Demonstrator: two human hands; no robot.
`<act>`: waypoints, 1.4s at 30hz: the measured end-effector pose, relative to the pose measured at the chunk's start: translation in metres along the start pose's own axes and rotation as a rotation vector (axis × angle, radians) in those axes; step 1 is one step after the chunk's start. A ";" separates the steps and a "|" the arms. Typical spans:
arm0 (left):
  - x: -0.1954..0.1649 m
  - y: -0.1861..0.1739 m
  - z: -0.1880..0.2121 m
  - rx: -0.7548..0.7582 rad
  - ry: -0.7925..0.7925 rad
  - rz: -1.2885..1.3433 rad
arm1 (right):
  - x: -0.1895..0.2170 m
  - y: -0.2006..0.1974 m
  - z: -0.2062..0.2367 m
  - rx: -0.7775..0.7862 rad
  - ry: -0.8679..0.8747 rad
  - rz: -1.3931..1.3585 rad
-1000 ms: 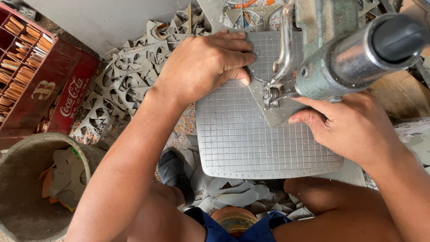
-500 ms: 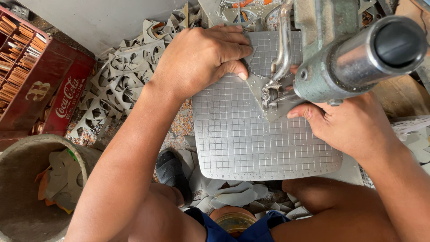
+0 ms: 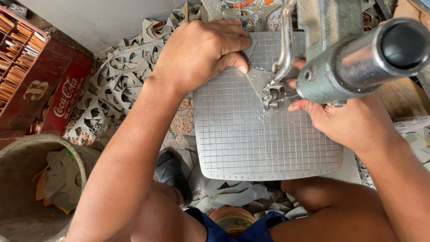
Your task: The person uses a vertical cutting machine to cut out multiple shoe sole shapes from a gray sheet. They guide the sheet under the blade, remove cut pieces, and continue cutting additional shapes.
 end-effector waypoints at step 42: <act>0.078 -0.034 0.028 -0.238 -0.200 -0.991 | -0.005 -0.024 0.014 0.326 0.152 0.543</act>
Point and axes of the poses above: each hand's wrist, its own z-axis away from the middle knuckle, its own y-axis out of the palm, x = y × z, the point moved 2 cm from there along -z, towards the middle knuckle, and after that the axes turned 7 degrees about -y, right-handed, at the moved point
